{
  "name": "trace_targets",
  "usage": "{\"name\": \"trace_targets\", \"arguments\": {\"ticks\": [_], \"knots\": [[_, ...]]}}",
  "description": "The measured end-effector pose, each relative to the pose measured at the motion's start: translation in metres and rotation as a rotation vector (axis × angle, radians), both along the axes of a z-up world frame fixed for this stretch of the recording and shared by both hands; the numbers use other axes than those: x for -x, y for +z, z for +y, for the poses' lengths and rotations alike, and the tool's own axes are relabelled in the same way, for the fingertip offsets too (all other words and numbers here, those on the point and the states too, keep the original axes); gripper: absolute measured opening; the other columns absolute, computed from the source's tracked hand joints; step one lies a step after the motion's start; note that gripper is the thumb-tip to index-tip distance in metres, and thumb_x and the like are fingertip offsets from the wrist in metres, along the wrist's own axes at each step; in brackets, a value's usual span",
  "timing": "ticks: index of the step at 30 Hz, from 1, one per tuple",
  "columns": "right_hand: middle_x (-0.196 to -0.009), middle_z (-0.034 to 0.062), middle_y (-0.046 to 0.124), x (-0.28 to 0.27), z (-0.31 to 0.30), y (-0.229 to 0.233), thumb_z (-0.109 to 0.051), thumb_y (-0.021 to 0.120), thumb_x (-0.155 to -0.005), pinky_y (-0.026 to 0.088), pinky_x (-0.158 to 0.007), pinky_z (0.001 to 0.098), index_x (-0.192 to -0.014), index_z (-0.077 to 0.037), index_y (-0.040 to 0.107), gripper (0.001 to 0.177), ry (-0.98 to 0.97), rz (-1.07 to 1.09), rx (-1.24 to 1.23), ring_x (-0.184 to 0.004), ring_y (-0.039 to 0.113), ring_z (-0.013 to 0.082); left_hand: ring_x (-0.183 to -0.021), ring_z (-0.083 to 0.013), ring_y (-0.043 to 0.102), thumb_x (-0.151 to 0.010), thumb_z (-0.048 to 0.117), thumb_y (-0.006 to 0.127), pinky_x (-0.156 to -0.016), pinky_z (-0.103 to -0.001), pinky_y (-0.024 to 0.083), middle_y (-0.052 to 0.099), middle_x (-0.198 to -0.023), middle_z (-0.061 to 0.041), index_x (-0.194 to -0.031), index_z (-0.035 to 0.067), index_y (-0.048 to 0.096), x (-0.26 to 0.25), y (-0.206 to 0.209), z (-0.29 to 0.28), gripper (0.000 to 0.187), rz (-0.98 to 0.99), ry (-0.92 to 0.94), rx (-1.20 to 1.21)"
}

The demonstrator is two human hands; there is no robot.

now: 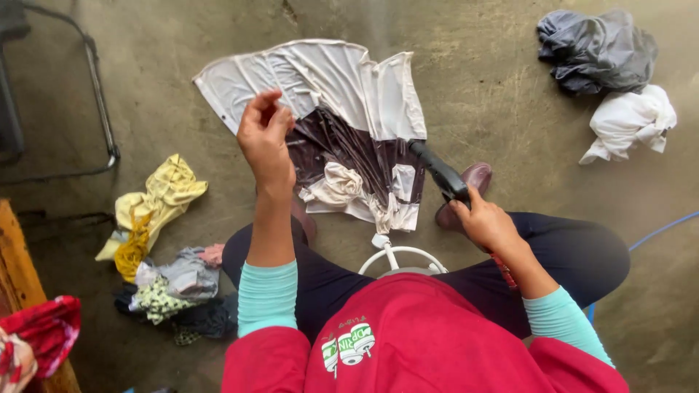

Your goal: The person sits on a small stool and uses a high-pressure water spray gun to clean a large white and brown patterned cloth laid on the floor. They hold the fabric with one hand while directing the water stream with the other, rinsing different sections of the cloth.

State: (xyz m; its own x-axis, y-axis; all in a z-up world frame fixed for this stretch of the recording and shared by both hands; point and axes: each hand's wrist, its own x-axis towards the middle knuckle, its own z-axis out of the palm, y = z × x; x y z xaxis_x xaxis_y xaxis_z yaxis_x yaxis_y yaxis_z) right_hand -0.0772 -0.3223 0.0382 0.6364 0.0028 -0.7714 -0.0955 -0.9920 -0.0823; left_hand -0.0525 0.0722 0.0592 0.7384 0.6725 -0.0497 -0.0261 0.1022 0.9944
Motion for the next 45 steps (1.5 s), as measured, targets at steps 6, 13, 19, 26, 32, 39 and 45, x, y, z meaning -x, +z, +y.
{"name": "trace_targets", "arguments": {"ticks": [6,13,19,26,32,39,45], "knots": [[-0.119,0.0368,0.065,0.005,0.034,0.004,-0.054,0.041,-0.099,0.045,-0.089,0.0612,-0.161,-0.024,0.029,0.07,0.004,-0.024,-0.115,-0.108,0.06,0.0596,-0.087,-0.0092,0.052,-0.099,-0.001,0.063,-0.075,-0.026,0.048,0.065,-0.117,-0.004,-0.124,0.007,0.068,-0.004,0.012,0.021,0.027,-0.086,0.05,0.069],[-0.13,0.0293,0.063,0.0,0.065,0.031,-0.051,0.038,-0.101,0.045,-0.087,0.0596,-0.157,-0.022,0.033,0.063,0.08,0.121,-0.097,-0.113,0.059,0.0564,-0.088,-0.0088,0.058,-0.103,0.015,0.067,-0.078,-0.03,0.051,0.067,-0.119,0.004,-0.126,0.017,0.068,-0.008,0.011,0.036,0.023,-0.164,0.045,0.105],[-0.121,0.0359,0.065,0.009,0.063,0.017,-0.051,0.039,-0.1,0.044,-0.086,0.0614,-0.159,-0.022,0.029,0.067,0.054,0.098,-0.119,-0.109,0.059,0.0595,-0.093,-0.0123,0.06,-0.106,0.021,0.065,-0.079,-0.032,0.052,0.066,-0.114,0.002,-0.13,0.017,0.065,-0.007,0.0,0.041,0.024,-0.177,0.01,0.066],[-0.11,0.0479,0.062,0.0,0.021,-0.006,-0.047,0.044,-0.1,0.041,-0.085,0.0679,-0.161,-0.019,0.028,0.069,-0.037,0.008,-0.108,-0.104,0.056,0.0678,-0.089,-0.011,0.057,-0.106,0.021,0.064,-0.078,-0.031,0.049,0.062,-0.101,0.002,-0.128,0.017,0.065,-0.01,-0.004,0.036,0.023,-0.084,-0.014,0.012],[-0.117,0.044,0.063,-0.042,-0.029,-0.005,-0.045,0.047,-0.102,0.042,-0.088,0.0625,-0.142,-0.013,0.048,0.05,-0.159,0.117,-0.119,-0.111,0.055,0.0644,-0.084,-0.0092,0.053,-0.105,0.009,0.061,-0.08,-0.029,0.053,0.058,-0.121,0.002,-0.124,0.012,0.065,-0.033,-0.022,0.014,0.019,0.081,-0.142,-0.125],[-0.076,0.0092,0.075,-0.064,-0.056,0.021,-0.033,0.046,-0.106,0.049,-0.086,0.0483,-0.114,-0.007,0.058,0.03,-0.329,0.095,-0.251,-0.081,0.073,0.0338,-0.072,-0.0066,0.052,-0.098,0.006,0.065,-0.064,-0.019,0.049,0.057,-0.121,-0.004,-0.116,0.014,0.07,-0.087,-0.111,-0.028,0.021,0.445,-0.319,-0.306],[-0.072,0.008,0.077,-0.065,-0.093,0.021,-0.034,0.048,-0.104,0.048,-0.094,0.047,-0.089,-0.01,0.07,0.036,-0.45,0.012,-0.191,-0.089,0.073,0.0355,-0.109,-0.0208,0.068,-0.091,0.018,0.059,-0.094,-0.035,0.05,0.061,-0.12,-0.004,-0.112,0.019,0.073,-0.184,-0.296,-0.09,0.025,0.739,-0.621,-0.505]]}}
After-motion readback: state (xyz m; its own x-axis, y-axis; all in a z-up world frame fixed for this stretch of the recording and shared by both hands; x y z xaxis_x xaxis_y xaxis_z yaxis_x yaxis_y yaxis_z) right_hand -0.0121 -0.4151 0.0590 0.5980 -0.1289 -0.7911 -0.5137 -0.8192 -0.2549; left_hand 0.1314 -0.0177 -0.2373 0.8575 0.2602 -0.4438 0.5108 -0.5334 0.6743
